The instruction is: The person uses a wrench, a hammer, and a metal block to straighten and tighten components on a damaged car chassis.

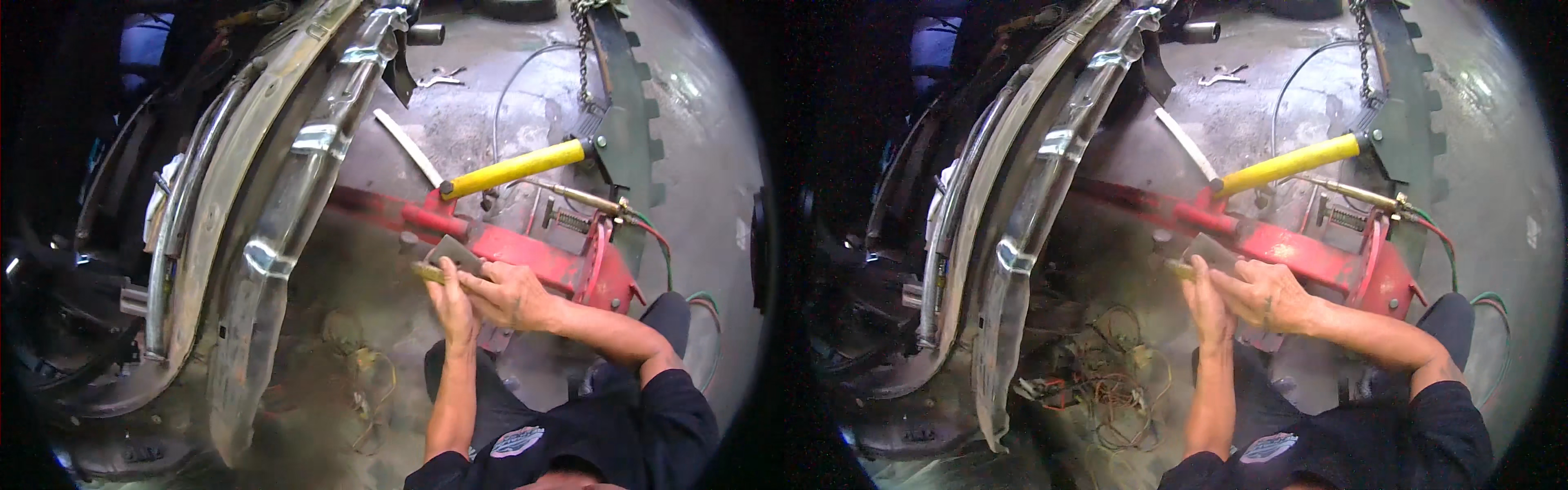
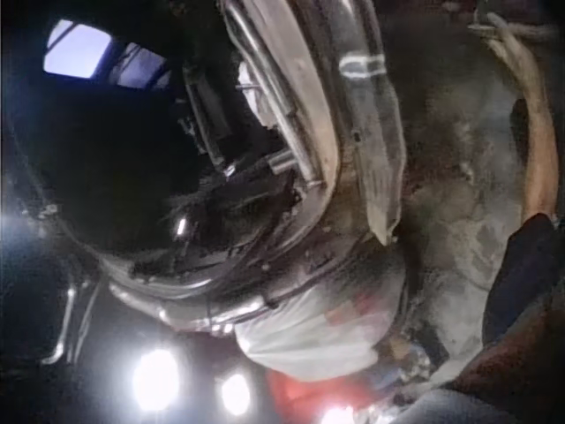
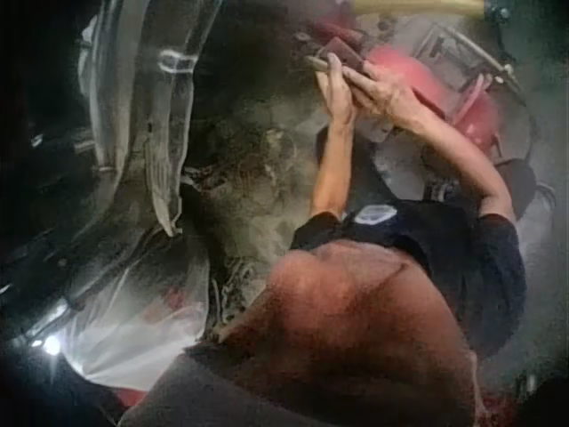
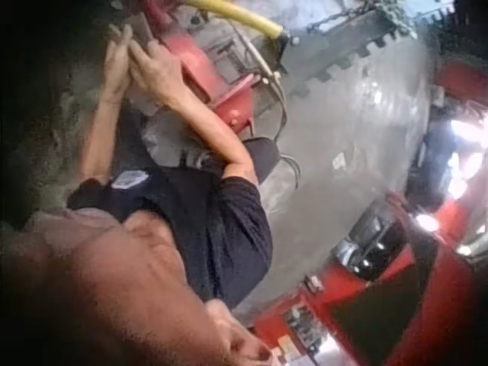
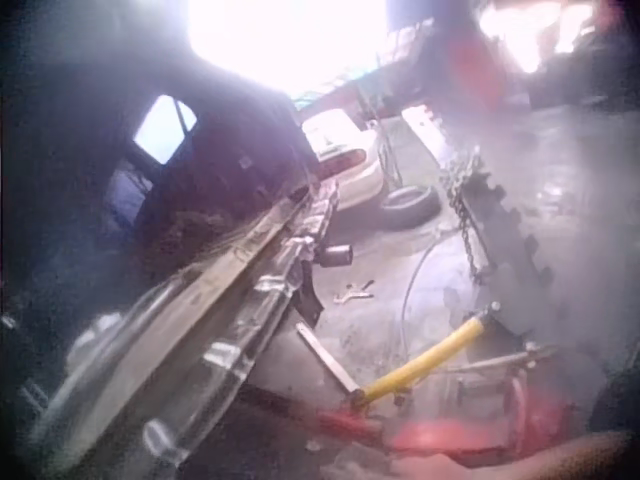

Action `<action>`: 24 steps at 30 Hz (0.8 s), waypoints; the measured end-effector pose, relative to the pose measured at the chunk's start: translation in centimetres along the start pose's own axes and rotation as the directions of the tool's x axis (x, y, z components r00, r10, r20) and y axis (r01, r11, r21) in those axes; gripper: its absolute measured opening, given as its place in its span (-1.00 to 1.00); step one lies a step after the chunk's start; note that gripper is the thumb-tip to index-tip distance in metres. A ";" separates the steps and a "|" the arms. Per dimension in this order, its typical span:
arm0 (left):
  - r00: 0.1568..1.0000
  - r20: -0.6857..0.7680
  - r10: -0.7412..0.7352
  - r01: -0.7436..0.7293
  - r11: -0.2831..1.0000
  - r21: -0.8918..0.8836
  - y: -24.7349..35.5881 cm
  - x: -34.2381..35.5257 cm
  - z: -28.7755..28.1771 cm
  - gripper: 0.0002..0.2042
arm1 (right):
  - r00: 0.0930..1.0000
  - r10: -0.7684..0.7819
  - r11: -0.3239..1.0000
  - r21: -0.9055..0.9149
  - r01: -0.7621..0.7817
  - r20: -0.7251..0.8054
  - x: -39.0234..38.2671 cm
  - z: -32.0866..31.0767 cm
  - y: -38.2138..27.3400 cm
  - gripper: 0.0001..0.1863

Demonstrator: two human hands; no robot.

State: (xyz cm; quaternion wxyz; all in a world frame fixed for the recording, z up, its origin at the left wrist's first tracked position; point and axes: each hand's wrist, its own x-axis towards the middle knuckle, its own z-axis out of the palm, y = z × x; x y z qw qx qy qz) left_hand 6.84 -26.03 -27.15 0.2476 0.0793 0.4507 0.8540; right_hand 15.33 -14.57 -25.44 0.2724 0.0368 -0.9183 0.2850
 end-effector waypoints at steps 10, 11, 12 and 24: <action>0.979 0.203 0.009 -0.076 0.943 0.325 1.0 -1.0 0.0 -0.50 | 0.697 0.526 0.349 0.623 -0.700 0.488 -1.9 2.6 5.5 -0.03; 0.980 0.188 -0.063 0.010 0.962 0.273 2.3 -1.8 1.3 -0.50 | 0.682 0.564 0.210 0.718 -0.663 0.465 -2.6 2.7 6.2 -0.02; 0.980 0.189 -0.059 0.007 0.964 0.266 3.5 -2.1 1.2 -0.50 | 0.671 0.588 0.066 0.800 -0.596 0.452 -1.6 2.2 4.9 -0.01; 0.976 0.110 -0.188 0.194 0.980 -0.043 3.6 2.2 -2.5 -0.87 | 0.946 0.146 0.953 0.297 -0.056 -0.290 16.1 -12.6 -4.2 -0.45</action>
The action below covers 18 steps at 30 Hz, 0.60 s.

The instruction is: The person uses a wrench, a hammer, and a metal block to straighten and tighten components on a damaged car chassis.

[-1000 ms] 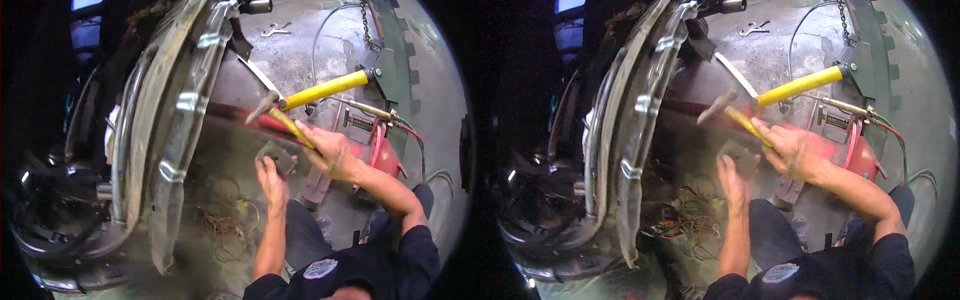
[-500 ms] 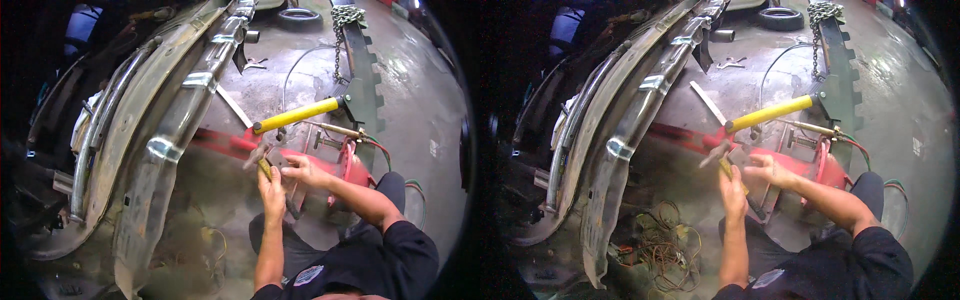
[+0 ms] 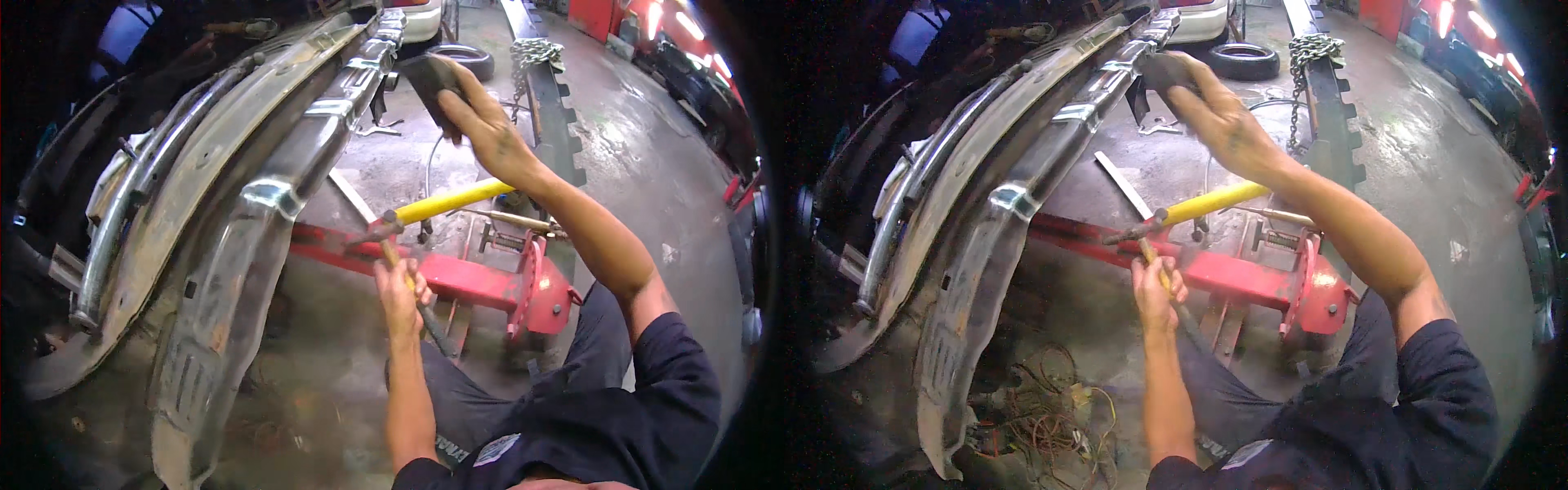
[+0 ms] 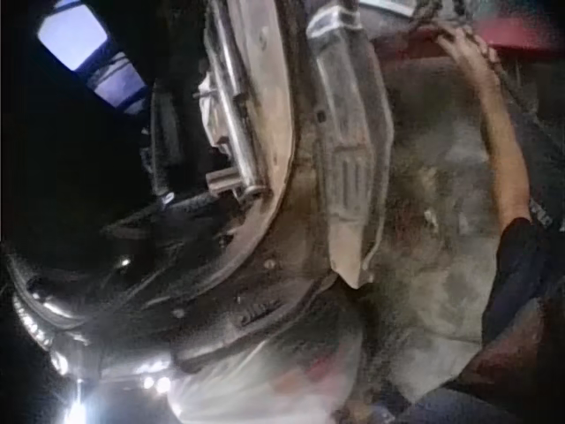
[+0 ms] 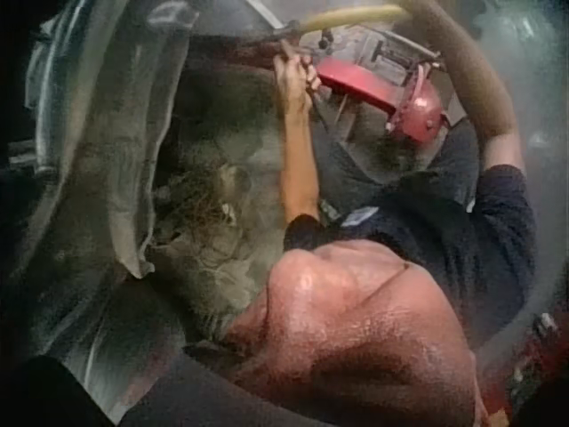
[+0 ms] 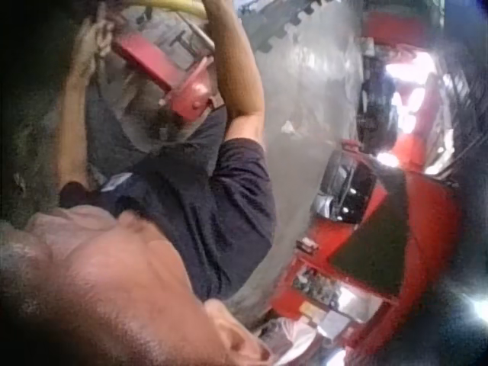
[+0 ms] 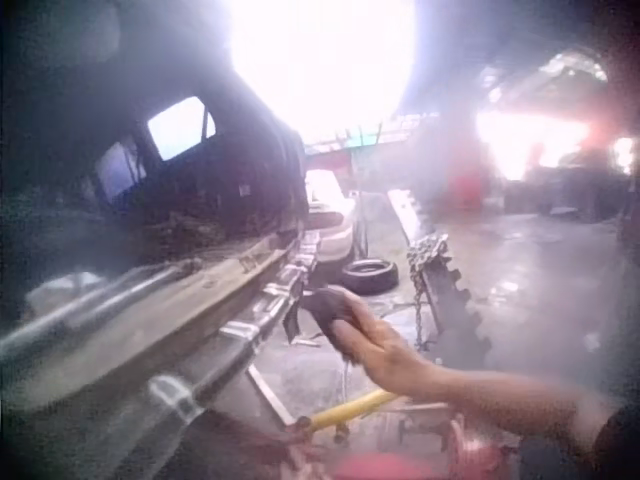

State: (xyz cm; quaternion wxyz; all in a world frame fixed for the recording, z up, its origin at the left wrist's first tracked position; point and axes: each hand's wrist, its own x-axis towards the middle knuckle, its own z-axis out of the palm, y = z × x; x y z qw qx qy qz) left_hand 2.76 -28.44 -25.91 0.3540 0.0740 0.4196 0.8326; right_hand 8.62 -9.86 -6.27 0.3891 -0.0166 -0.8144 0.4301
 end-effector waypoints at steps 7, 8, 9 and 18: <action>0.958 0.175 0.227 -0.156 0.925 -0.347 2.8 2.2 4.2 -0.67 | 0.912 -0.341 0.724 -0.556 0.409 0.227 3.4 3.0 1.4 -0.34; 0.958 0.195 0.212 -0.146 0.940 -0.308 3.7 2.2 4.5 -0.64 | 0.932 -0.273 0.754 -0.549 0.361 0.237 3.1 3.0 1.0 -0.34; 0.957 0.211 0.199 -0.140 0.954 -0.263 4.7 2.1 4.8 -0.61 | 0.925 -0.275 0.739 -0.559 0.377 0.262 3.3 2.9 0.8 -0.34; 0.979 -0.016 0.204 -0.195 0.909 -0.367 6.1 7.9 3.6 -0.64 | 0.902 -0.241 0.672 -0.609 0.422 0.359 3.9 2.6 -0.4 -0.37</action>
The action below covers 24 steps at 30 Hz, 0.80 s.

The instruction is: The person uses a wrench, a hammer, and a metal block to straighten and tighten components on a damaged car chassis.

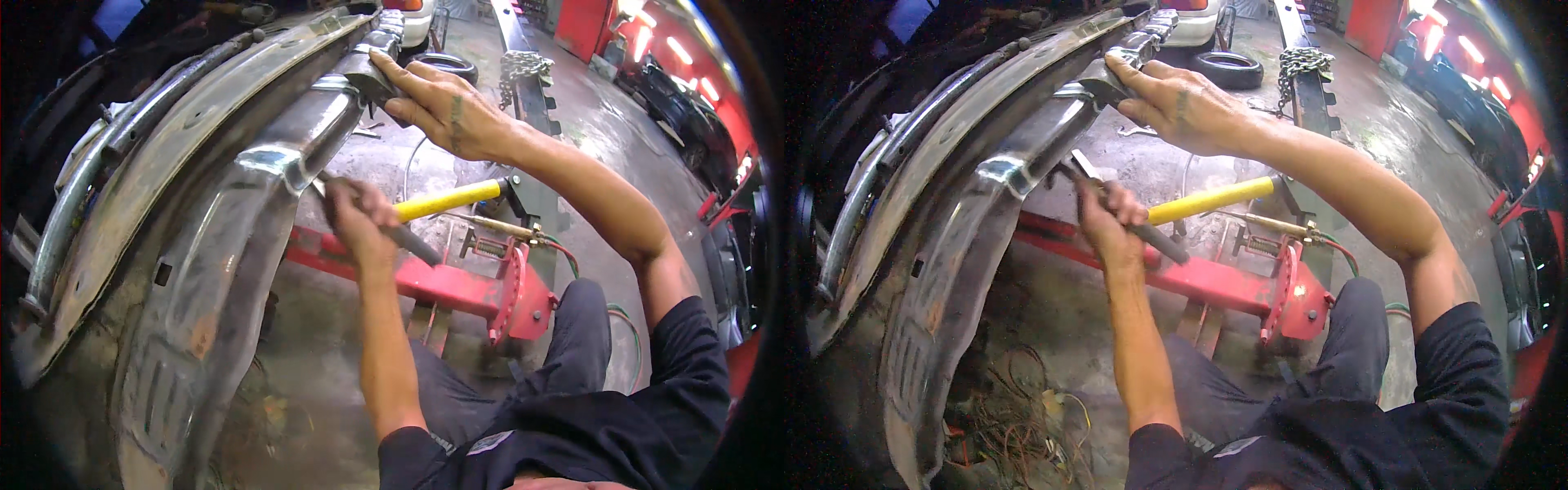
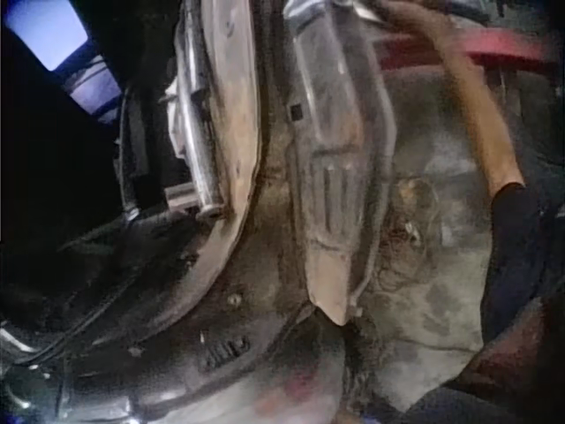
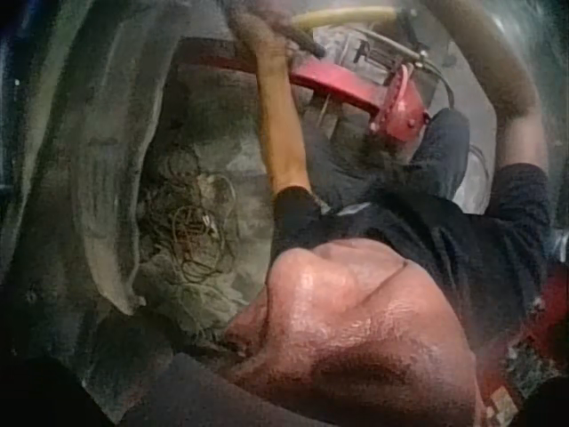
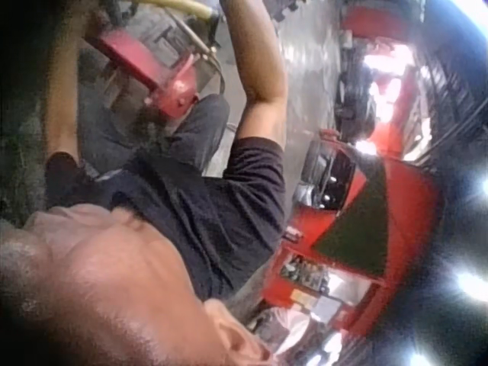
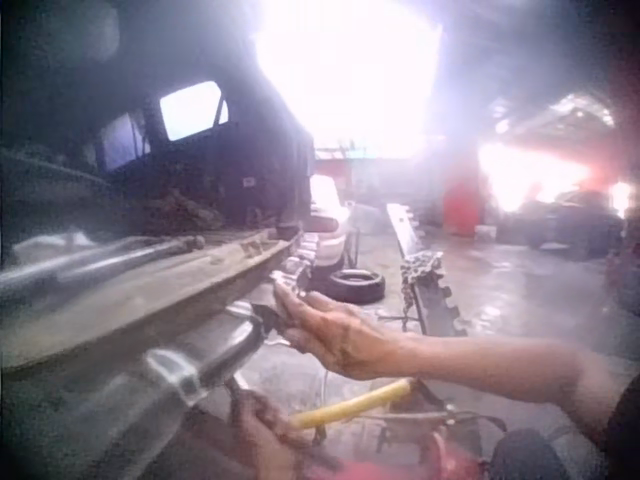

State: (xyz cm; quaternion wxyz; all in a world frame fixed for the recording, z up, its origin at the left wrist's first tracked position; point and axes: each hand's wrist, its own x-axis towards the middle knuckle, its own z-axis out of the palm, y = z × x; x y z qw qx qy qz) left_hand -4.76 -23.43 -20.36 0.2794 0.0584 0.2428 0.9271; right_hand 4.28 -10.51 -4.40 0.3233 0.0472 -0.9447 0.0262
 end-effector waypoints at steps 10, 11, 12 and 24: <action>1.000 0.022 0.003 -0.001 0.994 -0.106 -0.8 -0.7 -2.5 -0.60 | 0.999 -0.015 1.000 -0.028 0.014 -0.032 0.0 -0.3 0.3 -0.34; 0.999 -0.020 0.041 -0.044 0.984 -0.171 -0.4 -0.3 -2.2 -0.59 | 0.999 -0.018 0.999 -0.031 0.017 -0.031 0.3 -0.2 0.2 -0.34; 0.999 -0.018 0.042 -0.045 0.984 -0.175 -0.4 -0.1 -1.6 -0.59 | 1.000 -0.020 1.000 -0.008 0.020 -0.022 0.5 0.0 0.0 -0.34; 0.999 -0.011 -0.044 0.041 0.982 -0.182 -0.6 0.2 -1.2 -0.55 | 0.999 -0.029 0.999 -0.023 0.028 -0.021 0.5 0.3 -0.7 -0.34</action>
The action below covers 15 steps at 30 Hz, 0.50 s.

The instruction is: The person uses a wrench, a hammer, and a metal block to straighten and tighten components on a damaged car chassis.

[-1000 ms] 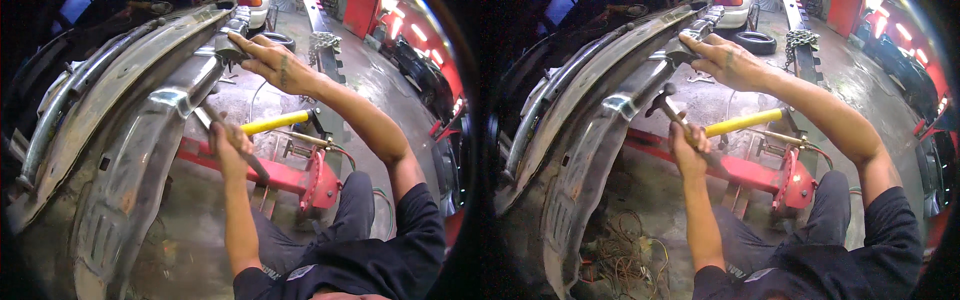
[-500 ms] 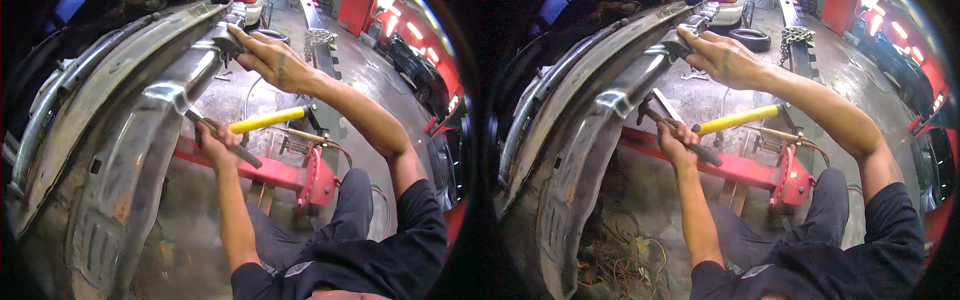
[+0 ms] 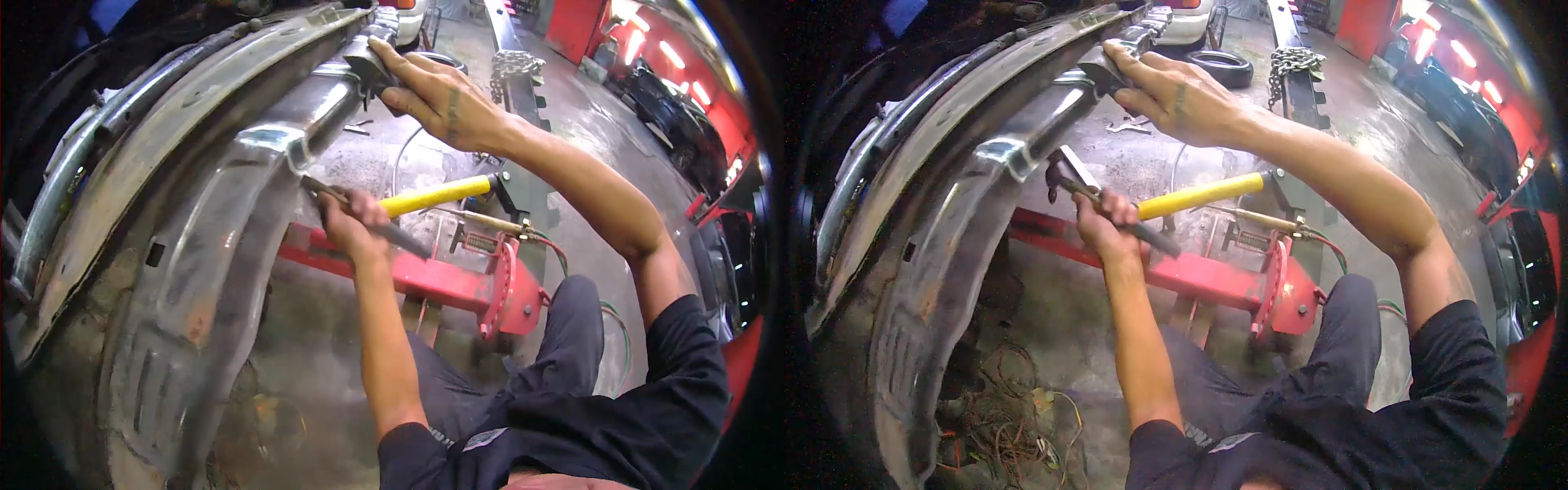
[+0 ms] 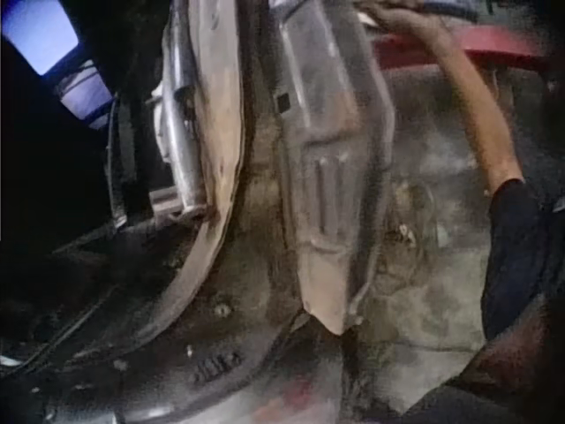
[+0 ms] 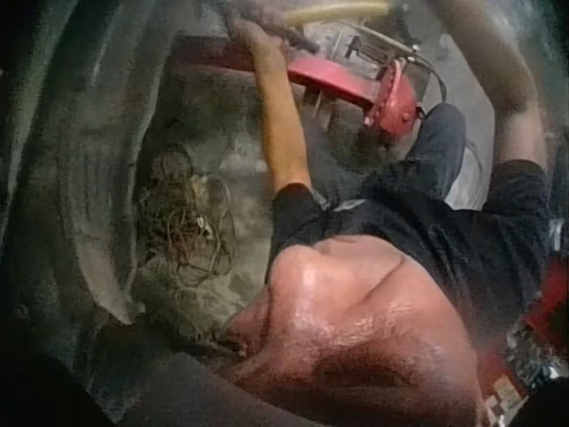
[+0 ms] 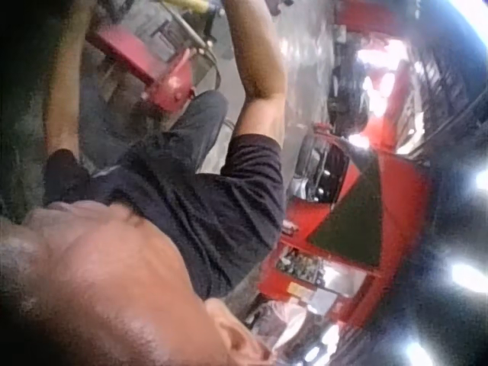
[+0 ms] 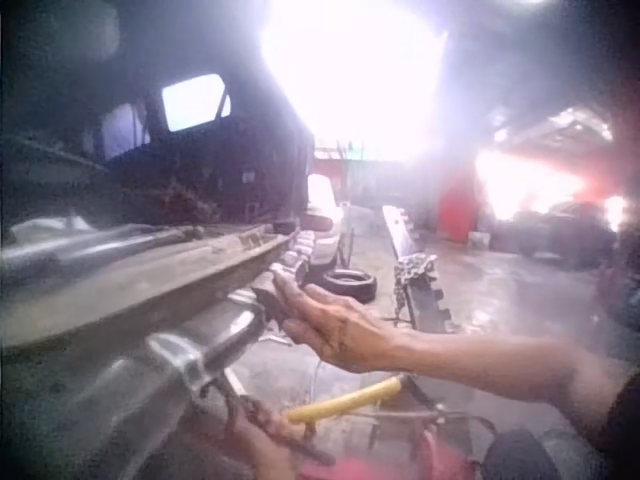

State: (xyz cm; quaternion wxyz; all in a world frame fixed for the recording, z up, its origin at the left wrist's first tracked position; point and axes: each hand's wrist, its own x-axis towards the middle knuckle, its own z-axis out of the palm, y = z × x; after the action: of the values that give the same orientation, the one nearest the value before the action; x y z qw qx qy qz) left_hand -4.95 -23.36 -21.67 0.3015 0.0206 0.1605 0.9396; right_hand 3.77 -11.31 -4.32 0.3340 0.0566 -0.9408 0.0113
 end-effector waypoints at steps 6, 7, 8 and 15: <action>0.926 0.377 0.012 -0.120 0.957 0.265 -1.4 -2.4 4.7 -0.66 | 1.000 -0.030 0.999 0.029 0.030 -0.010 -0.5 0.0 1.5 -0.33; 0.952 0.301 -0.057 -0.033 0.958 0.286 -1.5 -3.1 2.9 -0.69 | 0.998 -0.053 0.999 -0.017 0.052 -0.045 -0.8 0.2 1.5 -0.32; 0.959 0.282 -0.015 -0.059 0.966 0.251 -1.1 -4.1 2.6 -0.69 | 0.995 -0.075 0.996 -0.051 0.072 -0.070 -0.7 0.4 0.8 -0.31; 0.940 0.341 0.021 -0.117 0.957 0.264 -1.1 -3.7 5.2 -0.68 | 0.996 -0.008 1.000 -0.024 0.006 -0.088 -0.2 0.4 1.2 -0.35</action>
State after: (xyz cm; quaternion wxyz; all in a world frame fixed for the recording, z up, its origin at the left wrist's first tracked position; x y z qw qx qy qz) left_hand -0.65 -23.15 -16.88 0.2849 0.2280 0.2374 0.9003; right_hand 3.57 -10.15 -4.77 0.3757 0.0553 -0.9251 0.0014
